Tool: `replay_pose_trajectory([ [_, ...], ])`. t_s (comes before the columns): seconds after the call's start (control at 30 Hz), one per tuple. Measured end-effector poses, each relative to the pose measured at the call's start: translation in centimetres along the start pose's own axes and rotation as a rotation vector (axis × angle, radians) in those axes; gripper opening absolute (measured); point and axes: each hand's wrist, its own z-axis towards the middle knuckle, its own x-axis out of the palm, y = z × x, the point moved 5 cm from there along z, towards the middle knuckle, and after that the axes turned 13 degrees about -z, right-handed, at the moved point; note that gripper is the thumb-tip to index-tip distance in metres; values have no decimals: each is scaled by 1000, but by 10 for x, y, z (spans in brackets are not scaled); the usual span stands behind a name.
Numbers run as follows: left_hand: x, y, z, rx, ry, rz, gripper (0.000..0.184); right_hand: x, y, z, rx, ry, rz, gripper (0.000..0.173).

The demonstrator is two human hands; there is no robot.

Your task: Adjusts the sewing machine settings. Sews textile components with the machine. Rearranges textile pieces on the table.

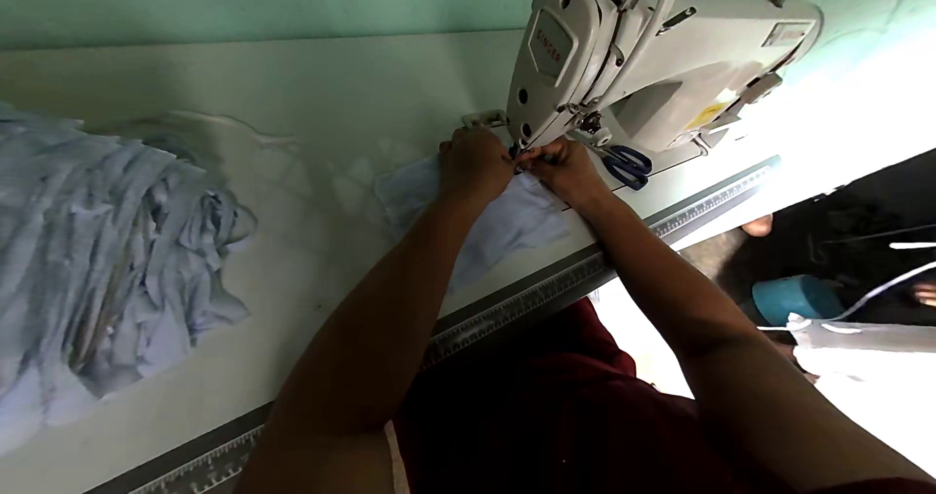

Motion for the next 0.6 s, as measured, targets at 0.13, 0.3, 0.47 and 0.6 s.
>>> replay_pose_trajectory([
  [0.13, 0, 1, 1, -3, 1, -20, 28, -1, 1, 0, 7, 7, -16, 13],
  [0.3, -1, 2, 2, -6, -12, -48, 25, -1, 1, 0, 29, 5, -8, 12],
  [0.47, -1, 2, 1, -6, -18, -59, 26, -1, 2, 0, 46, 7, -6, 12],
  [0.6, -1, 2, 1, 8, -18, -47, 27, -2, 3, 0, 28, -3, -14, 12],
])
